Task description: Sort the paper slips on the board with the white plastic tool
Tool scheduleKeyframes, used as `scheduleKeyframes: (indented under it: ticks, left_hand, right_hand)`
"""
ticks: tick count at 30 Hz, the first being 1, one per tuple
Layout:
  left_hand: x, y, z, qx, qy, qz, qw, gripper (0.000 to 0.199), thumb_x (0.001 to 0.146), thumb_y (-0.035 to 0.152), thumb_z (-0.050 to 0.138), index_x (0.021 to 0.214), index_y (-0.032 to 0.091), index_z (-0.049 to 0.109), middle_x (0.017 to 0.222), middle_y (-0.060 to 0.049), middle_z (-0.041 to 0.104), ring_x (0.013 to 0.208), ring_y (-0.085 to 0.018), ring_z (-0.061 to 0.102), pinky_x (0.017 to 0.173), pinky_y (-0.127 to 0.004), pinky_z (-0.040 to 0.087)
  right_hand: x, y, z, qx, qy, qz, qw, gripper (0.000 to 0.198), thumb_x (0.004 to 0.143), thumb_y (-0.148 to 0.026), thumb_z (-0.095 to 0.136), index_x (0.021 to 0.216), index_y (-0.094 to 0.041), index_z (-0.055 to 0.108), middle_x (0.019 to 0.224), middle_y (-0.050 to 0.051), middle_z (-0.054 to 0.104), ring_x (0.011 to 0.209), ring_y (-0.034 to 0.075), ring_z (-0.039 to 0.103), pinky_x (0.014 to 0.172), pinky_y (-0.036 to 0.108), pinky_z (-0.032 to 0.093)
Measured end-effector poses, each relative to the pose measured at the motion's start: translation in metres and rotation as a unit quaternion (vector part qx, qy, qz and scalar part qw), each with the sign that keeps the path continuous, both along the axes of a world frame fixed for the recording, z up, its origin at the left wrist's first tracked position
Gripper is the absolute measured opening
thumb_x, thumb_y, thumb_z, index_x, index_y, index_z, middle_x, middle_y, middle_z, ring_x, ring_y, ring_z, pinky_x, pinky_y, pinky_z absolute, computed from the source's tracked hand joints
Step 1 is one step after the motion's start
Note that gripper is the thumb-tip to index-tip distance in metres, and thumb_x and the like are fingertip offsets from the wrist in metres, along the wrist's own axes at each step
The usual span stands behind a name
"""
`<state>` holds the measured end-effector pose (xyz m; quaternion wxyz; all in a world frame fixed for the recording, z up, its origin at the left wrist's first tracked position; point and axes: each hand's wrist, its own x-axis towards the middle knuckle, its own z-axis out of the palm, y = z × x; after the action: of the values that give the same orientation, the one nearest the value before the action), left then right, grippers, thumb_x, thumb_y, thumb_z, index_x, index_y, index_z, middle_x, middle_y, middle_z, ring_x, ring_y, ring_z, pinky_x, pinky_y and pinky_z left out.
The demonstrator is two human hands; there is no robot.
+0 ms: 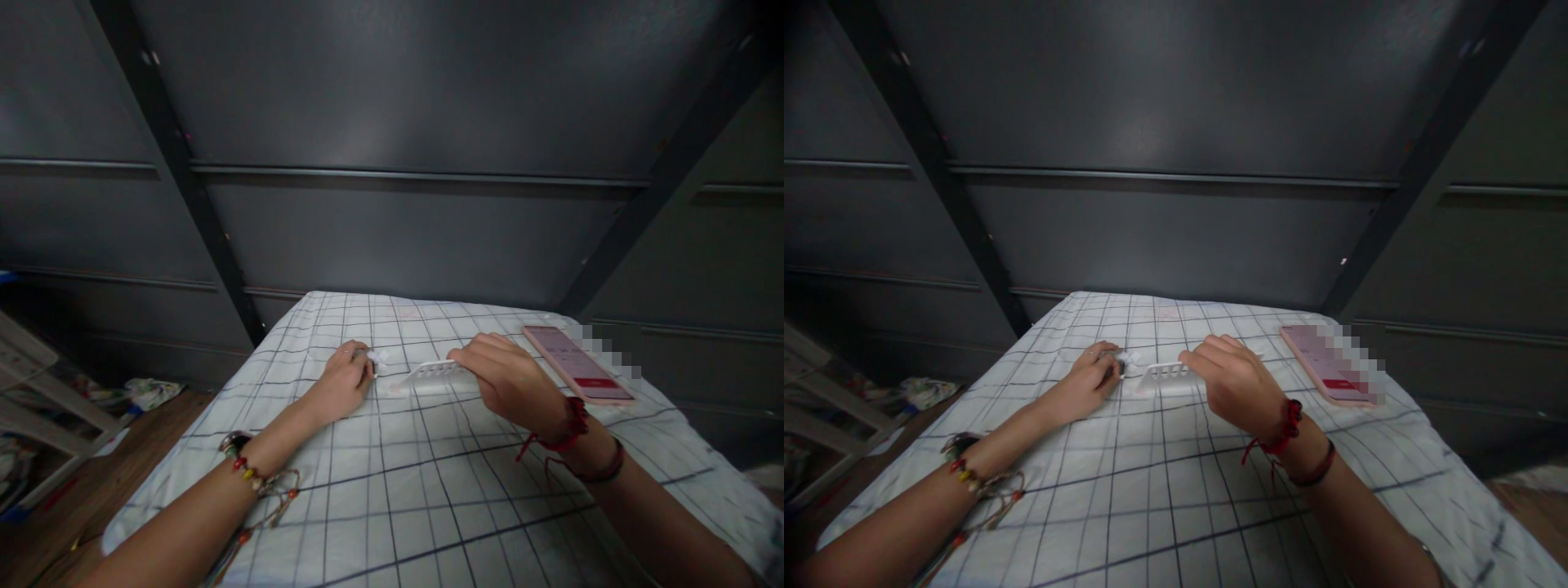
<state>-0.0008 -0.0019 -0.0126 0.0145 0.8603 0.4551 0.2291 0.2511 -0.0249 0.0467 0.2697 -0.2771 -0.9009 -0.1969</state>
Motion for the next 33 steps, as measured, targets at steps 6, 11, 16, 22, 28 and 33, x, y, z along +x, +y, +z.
scheduleKeyframes:
  ticks: [6, 11, 16, 22, 28, 33]
  left_hand:
    - [-0.002, 0.002, -0.001, 0.013, 0.000, 0.054, 0.998, 0.010, 0.083, 0.014, 0.043, 0.081, 0.014, 0.052, 0.105, -0.014, 0.047, 0.108, -0.027, 0.042, 0.091, -0.041, 0.037]
    - [-0.005, 0.002, 0.001, 0.037, -0.013, 0.099, 0.994, 0.015, 0.078, 0.017, 0.055, 0.093, 0.014, 0.054, 0.110, -0.012, 0.044, 0.108, -0.028, 0.041, 0.091, -0.041, 0.037]
    - [-0.006, 0.001, -0.001, 0.024, 0.026, 0.130, 0.991, 0.028, 0.086, 0.028, 0.047, 0.108, 0.011, 0.051, 0.112, -0.014, 0.046, 0.107, -0.028, 0.043, 0.091, -0.041, 0.036]
    - [-0.008, 0.002, -0.013, -0.034, 0.093, 0.156, 0.983, 0.045, 0.089, 0.031, 0.040, 0.127, 0.008, 0.037, 0.124, -0.019, 0.041, 0.117, -0.030, 0.036, 0.096, -0.044, 0.030]
    - [-0.006, -0.001, -0.011, -0.061, 0.128, 0.170, 0.975, 0.046, 0.091, 0.032, 0.036, 0.134, 0.017, 0.032, 0.133, -0.016, 0.033, 0.123, -0.036, 0.027, 0.097, -0.047, 0.027]
    - [-0.003, -0.004, -0.006, -0.096, 0.140, 0.182, 0.969, 0.047, 0.092, 0.032, 0.032, 0.135, 0.015, 0.029, 0.136, -0.017, 0.030, 0.125, -0.037, 0.023, 0.098, -0.047, 0.025]
  right_hand:
    - [-0.001, -0.001, 0.001, 0.005, 0.006, 0.006, 1.000, 0.033, 0.067, 0.003, 0.032, 0.082, -0.013, 0.057, 0.064, 0.003, 0.053, 0.065, 0.015, 0.044, 0.063, 0.028, 0.037]
    - [-0.002, -0.002, 0.001, 0.023, 0.005, 0.005, 1.000, 0.033, 0.069, 0.003, 0.032, 0.082, -0.012, 0.058, 0.064, 0.003, 0.054, 0.065, 0.015, 0.044, 0.063, 0.028, 0.037]
    - [-0.005, -0.004, -0.003, 0.087, 0.058, -0.013, 0.994, 0.030, 0.076, 0.001, 0.033, 0.084, -0.013, 0.059, 0.068, 0.005, 0.059, 0.068, 0.015, 0.046, 0.065, 0.029, 0.037]
    - [-0.015, 0.000, -0.012, 0.099, 0.051, -0.010, 0.994, 0.032, 0.077, 0.002, 0.033, 0.088, -0.012, 0.059, 0.074, 0.005, 0.061, 0.071, 0.016, 0.047, 0.066, 0.029, 0.035]
    - [-0.017, -0.001, -0.011, 0.083, 0.025, -0.006, 0.996, 0.033, 0.077, 0.002, 0.032, 0.085, -0.013, 0.060, 0.071, 0.004, 0.060, 0.068, 0.015, 0.045, 0.065, 0.029, 0.034]
    - [-0.016, 0.000, -0.012, 0.094, 0.053, -0.021, 0.994, 0.032, 0.076, 0.003, 0.032, 0.086, -0.012, 0.059, 0.073, 0.005, 0.061, 0.070, 0.015, 0.046, 0.065, 0.029, 0.033]
